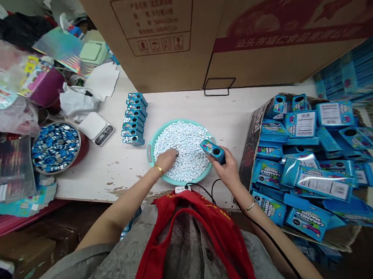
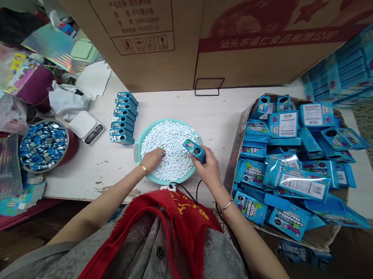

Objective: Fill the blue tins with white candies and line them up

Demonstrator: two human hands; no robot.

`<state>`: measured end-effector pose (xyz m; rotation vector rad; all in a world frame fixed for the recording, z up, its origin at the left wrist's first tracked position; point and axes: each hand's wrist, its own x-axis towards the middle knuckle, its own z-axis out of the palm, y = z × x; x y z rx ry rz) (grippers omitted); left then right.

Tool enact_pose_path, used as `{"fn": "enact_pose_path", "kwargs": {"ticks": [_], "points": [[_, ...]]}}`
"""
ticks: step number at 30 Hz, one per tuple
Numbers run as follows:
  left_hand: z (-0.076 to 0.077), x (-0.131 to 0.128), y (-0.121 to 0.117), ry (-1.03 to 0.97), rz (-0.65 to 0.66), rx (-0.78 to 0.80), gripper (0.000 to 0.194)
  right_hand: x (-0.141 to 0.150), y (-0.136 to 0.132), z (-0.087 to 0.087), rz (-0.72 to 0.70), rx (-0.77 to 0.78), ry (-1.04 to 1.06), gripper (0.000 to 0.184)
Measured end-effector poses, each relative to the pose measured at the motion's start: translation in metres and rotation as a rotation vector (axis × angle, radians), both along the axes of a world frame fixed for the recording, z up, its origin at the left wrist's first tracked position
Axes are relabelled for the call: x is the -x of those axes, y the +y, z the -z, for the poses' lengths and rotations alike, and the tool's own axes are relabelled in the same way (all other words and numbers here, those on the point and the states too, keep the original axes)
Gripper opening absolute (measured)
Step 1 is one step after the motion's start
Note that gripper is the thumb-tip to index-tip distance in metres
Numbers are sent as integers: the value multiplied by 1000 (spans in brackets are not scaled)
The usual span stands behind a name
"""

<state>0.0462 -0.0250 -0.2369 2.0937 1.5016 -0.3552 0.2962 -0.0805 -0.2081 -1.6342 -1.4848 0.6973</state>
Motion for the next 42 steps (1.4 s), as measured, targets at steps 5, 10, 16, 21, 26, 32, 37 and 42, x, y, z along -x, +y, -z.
{"fn": "enact_pose_path", "kwargs": {"ticks": [5, 10, 16, 21, 26, 32, 37, 42], "points": [[14, -23, 2, -90, -26, -1, 32, 3, -3, -1, 27, 30, 20, 43], [-1, 10, -3, -192, -27, 5, 32, 1, -5, -3, 34, 34, 9, 43], [-61, 33, 2, -415, 76, -77, 28, -1, -4, -1, -52, -26, -149, 35], [-119, 26, 18, -322, 297, -101, 28, 11, 1, -1, -160, -66, -232, 34], [-168, -3, 30, -45, 449, -79, 23, 24, 2, 0, -227, -94, -231, 40], [-213, -38, 22, 211, 570, -139, 22, 32, -1, 3, -258, -106, -202, 46], [-227, -37, 13, 159, 575, -195, 22, 32, -2, 8, -231, -144, -188, 45], [-174, 16, 13, 215, 329, -216, 22, 22, -2, 10, -190, -167, -167, 38]]}}
